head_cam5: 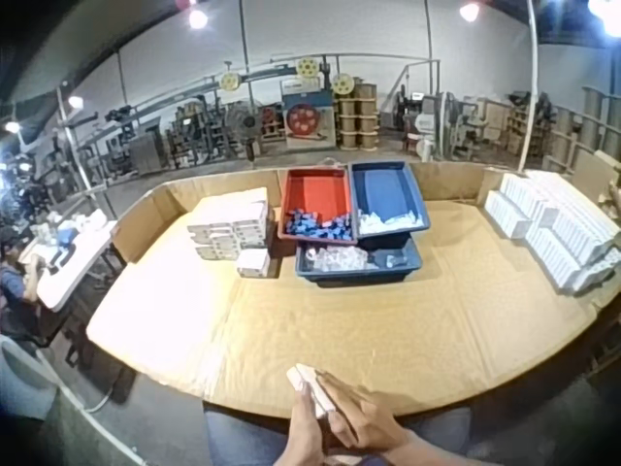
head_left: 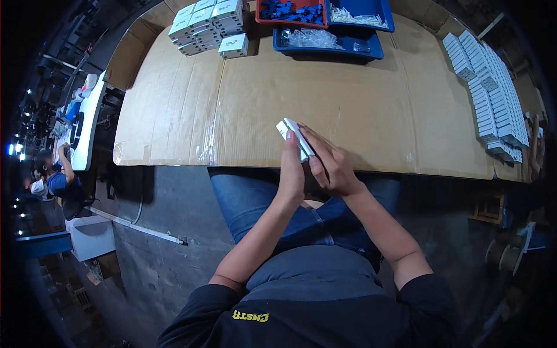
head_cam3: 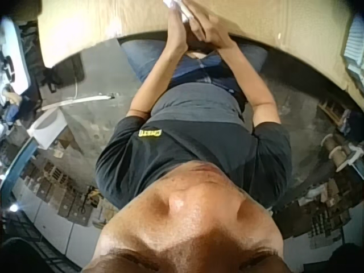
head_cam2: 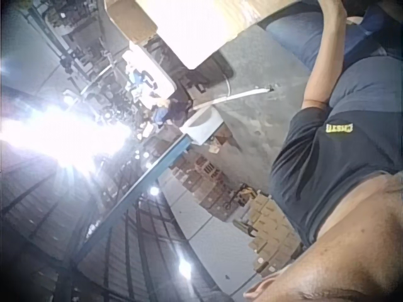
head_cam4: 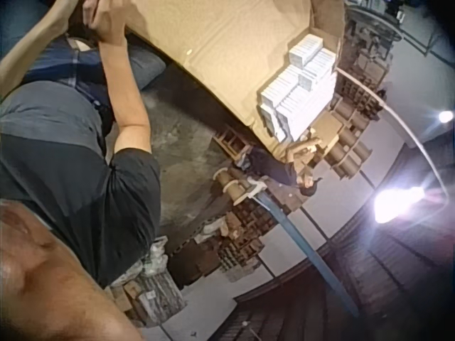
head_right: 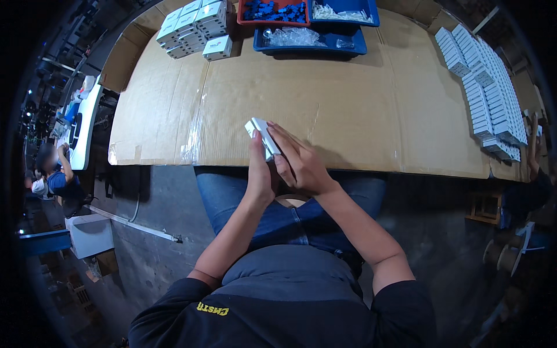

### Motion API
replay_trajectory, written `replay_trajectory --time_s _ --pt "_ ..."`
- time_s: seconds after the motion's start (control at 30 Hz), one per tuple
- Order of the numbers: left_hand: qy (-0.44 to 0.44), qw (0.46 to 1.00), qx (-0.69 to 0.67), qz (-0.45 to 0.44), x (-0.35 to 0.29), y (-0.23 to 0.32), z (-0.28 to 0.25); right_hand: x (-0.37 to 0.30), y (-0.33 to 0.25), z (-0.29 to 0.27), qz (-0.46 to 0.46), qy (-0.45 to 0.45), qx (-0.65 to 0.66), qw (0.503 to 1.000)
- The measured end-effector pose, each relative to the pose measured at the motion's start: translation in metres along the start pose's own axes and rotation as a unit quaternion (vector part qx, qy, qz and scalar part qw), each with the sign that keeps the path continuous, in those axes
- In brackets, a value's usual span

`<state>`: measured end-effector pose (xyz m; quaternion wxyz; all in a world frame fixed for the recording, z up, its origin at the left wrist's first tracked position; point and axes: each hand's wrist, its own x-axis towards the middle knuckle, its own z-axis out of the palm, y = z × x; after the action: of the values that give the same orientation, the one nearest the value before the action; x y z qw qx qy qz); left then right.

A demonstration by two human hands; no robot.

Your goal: Assembling components into a white electronic enclosure and packing small parts into plastic bags.

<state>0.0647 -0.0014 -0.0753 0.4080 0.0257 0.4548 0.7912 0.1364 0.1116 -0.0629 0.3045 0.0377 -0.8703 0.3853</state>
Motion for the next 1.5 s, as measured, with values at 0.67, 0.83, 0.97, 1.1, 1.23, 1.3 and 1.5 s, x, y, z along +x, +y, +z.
replay_trajectory --time_s 0.67,0.83,0.97,1.1,1.23,1.3,1.5 --pt "-0.134 0.963 0.129 0.196 -0.005 0.034 0.005 0.009 -0.023 -0.017 0.248 0.053 0.283 0.925" --pt "-0.088 0.963 0.163 0.197 -0.012 0.04 0.01 -0.001 -0.025 -0.006 0.139 0.085 0.124 0.979" --pt "-0.085 0.946 0.163 0.265 -0.008 0.028 0.003 -0.003 -0.03 -0.003 0.087 0.047 0.082 0.992" --pt "-0.086 0.913 0.219 0.333 -0.006 0.026 0.0 -0.006 -0.033 -0.002 0.043 0.05 0.029 0.997" --pt "-0.083 0.948 0.152 0.268 -0.016 0.031 0.01 -0.009 -0.031 0.0 0.037 0.06 0.007 0.998" --pt "-0.084 0.943 0.167 0.275 -0.013 0.025 0.001 -0.01 -0.032 0.0 0.037 0.061 0.012 0.997" --pt "-0.086 0.93 0.187 0.305 -0.016 0.025 0.0 -0.011 -0.034 0.0 0.048 0.051 0.042 0.997"
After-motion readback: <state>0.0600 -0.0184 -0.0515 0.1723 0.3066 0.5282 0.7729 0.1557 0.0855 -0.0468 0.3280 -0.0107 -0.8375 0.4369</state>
